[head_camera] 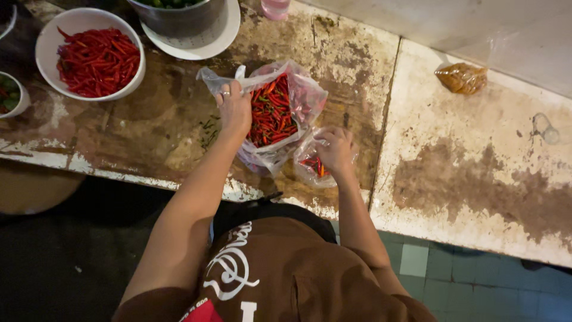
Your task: The person sorts red peppers by picking them from a large clear plastic bag and placing them into a smaller clear plastic bag on a workstation surface.
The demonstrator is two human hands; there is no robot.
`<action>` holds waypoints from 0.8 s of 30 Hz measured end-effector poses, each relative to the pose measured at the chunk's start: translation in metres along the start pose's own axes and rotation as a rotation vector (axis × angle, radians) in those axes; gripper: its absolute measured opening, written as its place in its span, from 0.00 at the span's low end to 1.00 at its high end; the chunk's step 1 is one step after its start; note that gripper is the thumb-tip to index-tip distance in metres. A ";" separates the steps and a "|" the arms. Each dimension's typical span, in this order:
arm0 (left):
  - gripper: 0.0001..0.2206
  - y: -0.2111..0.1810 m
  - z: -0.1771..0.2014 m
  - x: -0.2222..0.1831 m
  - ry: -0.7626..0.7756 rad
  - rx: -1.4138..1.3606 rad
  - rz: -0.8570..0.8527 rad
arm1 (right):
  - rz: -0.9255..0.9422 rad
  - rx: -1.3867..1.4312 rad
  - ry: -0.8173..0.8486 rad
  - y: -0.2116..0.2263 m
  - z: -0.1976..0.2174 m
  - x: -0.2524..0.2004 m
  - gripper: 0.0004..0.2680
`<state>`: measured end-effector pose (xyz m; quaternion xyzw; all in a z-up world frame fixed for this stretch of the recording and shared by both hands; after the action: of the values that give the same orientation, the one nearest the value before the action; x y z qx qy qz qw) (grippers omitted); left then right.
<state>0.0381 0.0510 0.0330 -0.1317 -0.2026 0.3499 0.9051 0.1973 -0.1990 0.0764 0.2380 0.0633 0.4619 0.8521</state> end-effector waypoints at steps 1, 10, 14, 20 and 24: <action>0.06 0.002 -0.003 -0.004 0.009 -0.023 0.013 | -0.002 0.008 0.024 0.003 -0.003 -0.002 0.06; 0.08 -0.015 0.001 -0.009 0.039 -0.181 -0.047 | 0.253 0.133 -0.085 0.070 -0.034 0.047 0.10; 0.10 -0.031 0.007 -0.019 0.055 -0.171 -0.087 | 0.338 0.066 -0.124 0.094 -0.048 0.064 0.12; 0.10 -0.036 0.017 -0.026 0.056 -0.130 -0.095 | 0.301 -0.004 -0.077 0.100 -0.046 0.067 0.07; 0.08 -0.038 0.022 -0.029 0.088 -0.201 -0.038 | 0.356 0.038 -0.123 0.098 -0.040 0.064 0.07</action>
<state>0.0302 0.0061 0.0593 -0.2333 -0.1994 0.3043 0.9018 0.1460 -0.0878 0.0941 0.2893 -0.0232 0.5887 0.7545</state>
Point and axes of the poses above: each hand's wrist, its own x-axis towards the middle knuckle, its own z-axis out of the back of the hand, y = z × x, the point moved 5 cm from there along x, towards the middle knuckle, and after that the axes turned 4 degrees about y, right-handed, at the moved point
